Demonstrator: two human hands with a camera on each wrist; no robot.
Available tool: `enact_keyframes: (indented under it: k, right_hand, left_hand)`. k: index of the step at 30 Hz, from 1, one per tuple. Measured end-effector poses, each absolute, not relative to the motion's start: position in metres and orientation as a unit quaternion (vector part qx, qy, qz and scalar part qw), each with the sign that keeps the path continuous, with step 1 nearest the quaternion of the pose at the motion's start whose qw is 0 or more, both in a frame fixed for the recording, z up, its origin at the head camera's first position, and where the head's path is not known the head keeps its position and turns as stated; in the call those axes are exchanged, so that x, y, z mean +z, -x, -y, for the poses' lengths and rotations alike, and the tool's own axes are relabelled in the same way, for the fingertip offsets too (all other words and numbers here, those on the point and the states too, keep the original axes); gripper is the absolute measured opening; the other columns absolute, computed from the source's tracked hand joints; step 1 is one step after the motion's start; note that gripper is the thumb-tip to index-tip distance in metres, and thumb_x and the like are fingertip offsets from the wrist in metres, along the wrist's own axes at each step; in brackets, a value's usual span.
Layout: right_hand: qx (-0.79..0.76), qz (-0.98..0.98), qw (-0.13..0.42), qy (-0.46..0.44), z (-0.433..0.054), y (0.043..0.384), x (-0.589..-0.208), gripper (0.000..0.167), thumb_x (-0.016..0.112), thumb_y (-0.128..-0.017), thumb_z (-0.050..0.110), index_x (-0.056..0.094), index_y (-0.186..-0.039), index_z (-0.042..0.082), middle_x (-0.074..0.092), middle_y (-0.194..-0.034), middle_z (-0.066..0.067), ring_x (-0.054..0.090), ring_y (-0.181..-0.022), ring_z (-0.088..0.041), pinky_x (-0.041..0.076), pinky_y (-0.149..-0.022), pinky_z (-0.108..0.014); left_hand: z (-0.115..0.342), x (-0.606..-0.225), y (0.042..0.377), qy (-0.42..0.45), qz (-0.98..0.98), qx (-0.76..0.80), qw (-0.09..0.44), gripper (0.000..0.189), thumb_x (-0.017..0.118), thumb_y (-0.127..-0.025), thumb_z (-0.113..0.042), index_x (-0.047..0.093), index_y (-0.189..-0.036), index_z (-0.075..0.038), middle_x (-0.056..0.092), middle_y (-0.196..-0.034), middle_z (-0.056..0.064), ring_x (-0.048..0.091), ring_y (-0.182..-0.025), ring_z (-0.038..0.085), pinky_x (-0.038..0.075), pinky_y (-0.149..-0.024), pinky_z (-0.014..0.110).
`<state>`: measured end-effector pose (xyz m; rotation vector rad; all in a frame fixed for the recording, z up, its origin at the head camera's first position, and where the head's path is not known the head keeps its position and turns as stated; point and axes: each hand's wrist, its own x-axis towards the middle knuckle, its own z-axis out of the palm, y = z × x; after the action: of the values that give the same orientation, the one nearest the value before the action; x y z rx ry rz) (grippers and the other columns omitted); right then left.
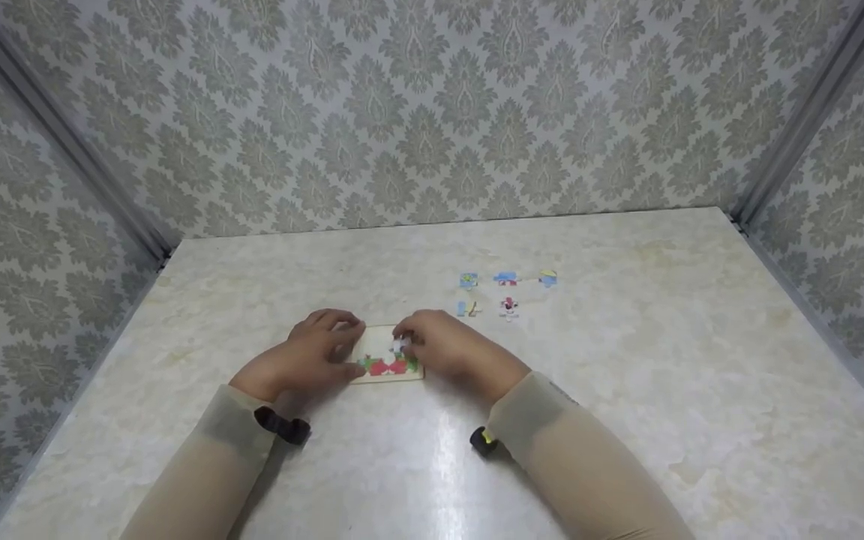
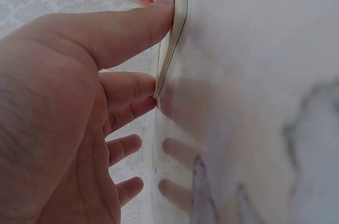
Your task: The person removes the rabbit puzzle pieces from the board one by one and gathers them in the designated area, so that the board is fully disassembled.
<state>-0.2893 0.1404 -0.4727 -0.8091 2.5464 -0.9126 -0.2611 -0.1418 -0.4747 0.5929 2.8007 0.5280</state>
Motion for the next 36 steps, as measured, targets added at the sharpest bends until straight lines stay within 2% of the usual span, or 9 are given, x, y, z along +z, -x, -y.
enact_keyframes:
  k: [5, 13, 19, 27, 36]
  right_hand:
    - [-0.339, -0.886, 0.14, 0.284, -0.15, 0.293, -0.47, 0.033, 0.064, -0.116, 0.019, 0.075, -0.147, 0.015, 0.071, -0.153, -0.008, 0.065, -0.137, -0.03, 0.051, -0.122, -0.057]
    - [-0.339, -0.889, 0.105, 0.29, -0.173, 0.294, -0.467, 0.033, 0.068, -0.114, 0.017, 0.077, -0.146, 0.018, 0.076, -0.145, -0.006, 0.064, -0.108, -0.022, 0.054, -0.099, -0.041]
    - [-0.33, -0.889, 0.09, 0.304, -0.204, 0.295, -0.453, 0.033, 0.067, -0.114, 0.015, 0.076, -0.146, 0.012, 0.076, -0.145, -0.009, 0.065, -0.106, -0.022, 0.056, -0.094, -0.037]
    - [-0.339, -0.903, 0.08, 0.254, -0.251, 0.296, -0.444, 0.034, 0.065, -0.117, 0.022, 0.074, -0.149, 0.02, 0.075, -0.14, -0.006, 0.063, -0.095, -0.022, 0.055, -0.078, -0.028]
    - [-0.344, -0.917, 0.065, 0.193, -0.293, 0.305, -0.447, 0.038, 0.063, -0.118, 0.025, 0.068, -0.156, 0.022, 0.074, -0.135, -0.011, 0.064, -0.094, -0.028, 0.051, -0.074, -0.027]
  left_hand:
    - [0.142, -0.476, 0.263, -0.201, -0.955, 0.181, 0.12, 0.082, 0.072, -0.109, -0.05, 0.042, -0.176, -0.015, 0.041, -0.179, 0.006, 0.023, -0.174, 0.03, 0.02, -0.143, 0.058]
    - [0.144, -0.477, 0.262, -0.212, -0.953, 0.182, 0.118, 0.08, 0.074, -0.108, -0.046, 0.046, -0.174, -0.011, 0.044, -0.177, 0.009, 0.026, -0.172, 0.032, 0.021, -0.142, 0.06]
    - [0.144, -0.477, 0.261, -0.218, -0.948, 0.196, 0.12, 0.079, 0.072, -0.109, -0.046, 0.045, -0.175, -0.013, 0.042, -0.178, 0.008, 0.023, -0.174, 0.034, 0.017, -0.143, 0.06]
    - [0.141, -0.474, 0.262, -0.214, -0.95, 0.192, 0.121, 0.08, 0.074, -0.108, -0.046, 0.045, -0.175, -0.013, 0.042, -0.178, 0.006, 0.024, -0.173, 0.031, 0.019, -0.143, 0.056]
    - [0.144, -0.475, 0.261, -0.209, -0.951, 0.194, 0.121, 0.081, 0.075, -0.107, -0.045, 0.045, -0.175, -0.012, 0.042, -0.178, 0.008, 0.024, -0.173, 0.032, 0.019, -0.143, 0.059]
